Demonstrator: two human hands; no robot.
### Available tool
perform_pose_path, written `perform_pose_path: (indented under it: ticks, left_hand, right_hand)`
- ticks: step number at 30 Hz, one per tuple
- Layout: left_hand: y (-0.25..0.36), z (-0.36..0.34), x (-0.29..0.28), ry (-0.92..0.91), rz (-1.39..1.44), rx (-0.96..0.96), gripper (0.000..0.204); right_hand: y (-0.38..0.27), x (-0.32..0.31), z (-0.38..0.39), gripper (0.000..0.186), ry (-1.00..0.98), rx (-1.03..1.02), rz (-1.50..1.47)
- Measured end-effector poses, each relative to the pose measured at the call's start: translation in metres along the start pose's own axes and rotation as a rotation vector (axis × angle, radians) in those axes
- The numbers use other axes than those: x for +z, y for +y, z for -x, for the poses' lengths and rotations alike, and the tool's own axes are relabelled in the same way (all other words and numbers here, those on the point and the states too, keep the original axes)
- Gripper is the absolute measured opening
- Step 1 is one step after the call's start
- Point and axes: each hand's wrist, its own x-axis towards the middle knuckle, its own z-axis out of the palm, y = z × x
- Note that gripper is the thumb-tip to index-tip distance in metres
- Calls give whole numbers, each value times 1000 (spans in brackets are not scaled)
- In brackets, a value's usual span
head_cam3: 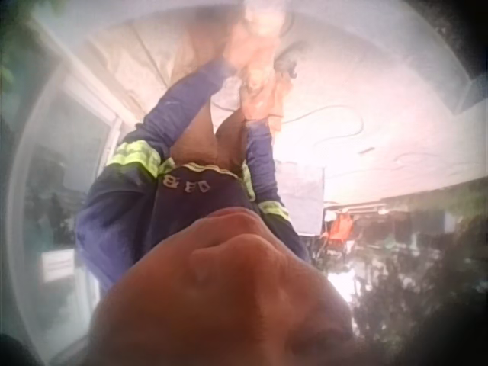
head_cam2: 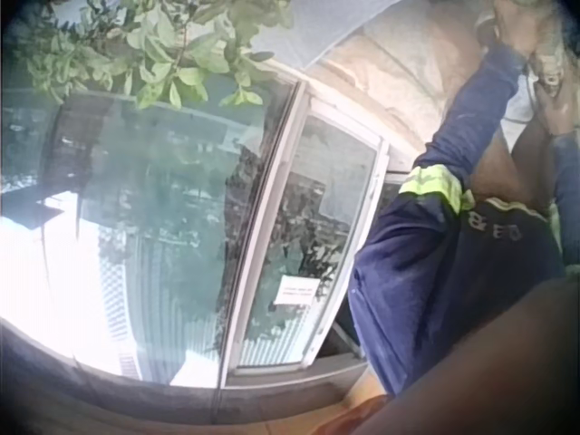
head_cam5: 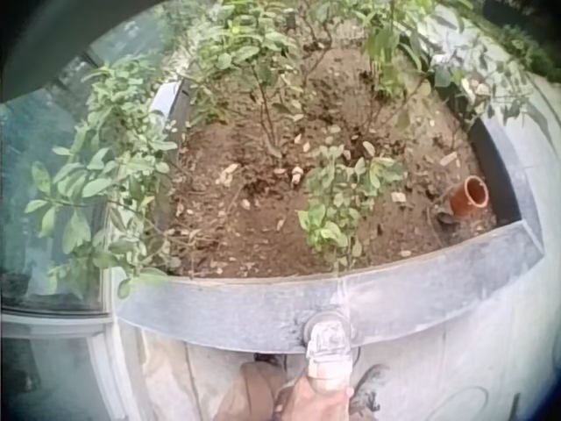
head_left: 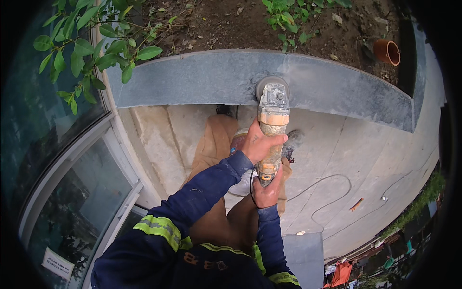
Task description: The person uses an angle grinder to smooth the edge of a curved stone planter. They hold the tool with both hands and move it along the top edge, then pause to wipe the surface with their hand before continuing.
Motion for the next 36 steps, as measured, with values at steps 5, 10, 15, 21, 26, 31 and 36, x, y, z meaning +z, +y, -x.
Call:
perform_pose_path:
  ticks: [5, 10, 15, 21, 26, 31, 36]
  left_hand:
    - [11, -14, -9, 6, 27, 9, 53]
    - [3, -2, -9, 63, 21, 24, 50]
    - [4, -14, -2, 43, -10, 68, 48]
    - [30, -23, -20, 26, 53, 19, 45]
    - [21, -8, -21, 54, 64, -10, 49]
    - [7, -16, -4, 25, 53, 31, 56]
    - [21, -31, -4, 47, -38, 48, 58]
  right_hand:
    - [-13, 5, -13, 86, -31, 50, -8]
    - [-4, 0, -9, 86, -61, -31, -20]
    - [-9, -3, -17, 87, -5, -56, 71]
    - [-23, 10, -32, 87, -77, 32, 17]
    - [-22, 7, -18, 87, -65, -37, 38]
    - [-15, 0, -14, 87, -18, -29, 32]
    - [-23, 6, -30, 87, -30, 56, -22]
